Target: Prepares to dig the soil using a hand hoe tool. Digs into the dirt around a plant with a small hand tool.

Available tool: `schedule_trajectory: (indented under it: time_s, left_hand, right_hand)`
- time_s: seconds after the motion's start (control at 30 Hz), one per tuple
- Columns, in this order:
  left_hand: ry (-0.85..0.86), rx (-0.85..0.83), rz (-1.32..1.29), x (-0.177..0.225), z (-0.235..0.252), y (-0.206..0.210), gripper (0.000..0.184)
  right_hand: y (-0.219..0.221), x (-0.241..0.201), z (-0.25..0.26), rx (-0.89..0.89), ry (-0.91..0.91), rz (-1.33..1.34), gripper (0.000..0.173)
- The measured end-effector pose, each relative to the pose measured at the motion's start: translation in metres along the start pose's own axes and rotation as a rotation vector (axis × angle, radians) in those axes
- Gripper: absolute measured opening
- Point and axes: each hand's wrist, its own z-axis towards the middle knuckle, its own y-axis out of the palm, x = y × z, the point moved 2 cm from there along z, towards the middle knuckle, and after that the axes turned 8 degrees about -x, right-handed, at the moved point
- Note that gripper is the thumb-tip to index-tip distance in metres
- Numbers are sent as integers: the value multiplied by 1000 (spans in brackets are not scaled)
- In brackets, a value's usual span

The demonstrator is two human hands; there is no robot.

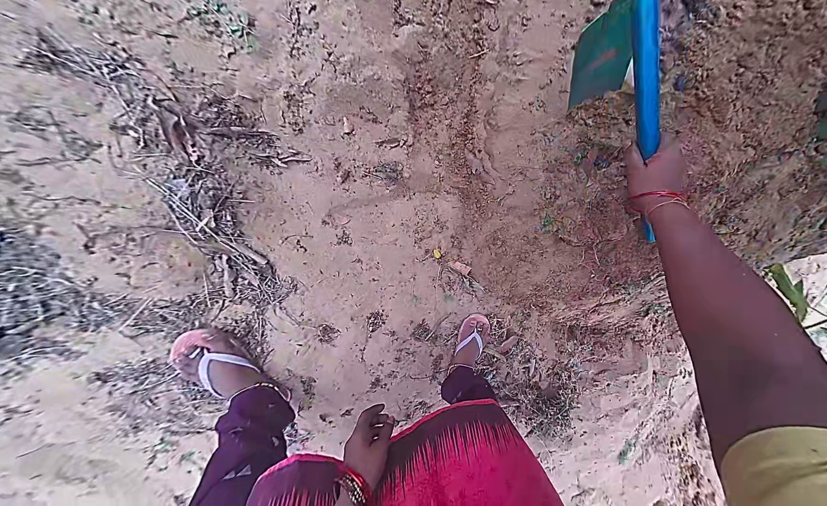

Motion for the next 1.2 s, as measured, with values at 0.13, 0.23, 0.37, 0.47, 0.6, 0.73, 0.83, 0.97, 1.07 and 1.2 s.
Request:
schedule_trajectory:
  time_s: [0.13,0.23,0.37,0.47,0.6,0.73,0.83,0.97,1.07,1.2]
  left_hand:
    - [-27,3,-27,-4,0,9,42]
    - [-17,1,-28,-6,3,12,42]
    - [-7,-11,-54,6,5,19,41]
    - [-19,-11,-70,7,5,21,42]
    - [-42,-20,-67,10,7,22,41]
    - [-45,-1,-54,11,5,14,41]
    - [-40,28,-64,13,7,10,40]
    - [-52,-6,-96,18,6,14,40]
    - [-37,-26,-104,19,7,17,40]
    - [-12,-15,-102,24,5,11,42]
  right_hand:
    - [37,32,15,-146,241,-80,53]
    - [9,14,19,-184,182,-190,53]
    - [-41,-19,5,-82,57,-191,52]
    - [-45,-30,2,27,-18,-45,50]
    - [10,7,16,-79,56,-128,51]
    - [32,23,19,-285,92,-464,49]
    - [2,-3,22,-249,63,-562,49]
    - [-35,-2,18,-174,18,-620,49]
    - [-44,21,7,-115,56,-525,49]
    - [-29,55,-13,3,178,-289,54]
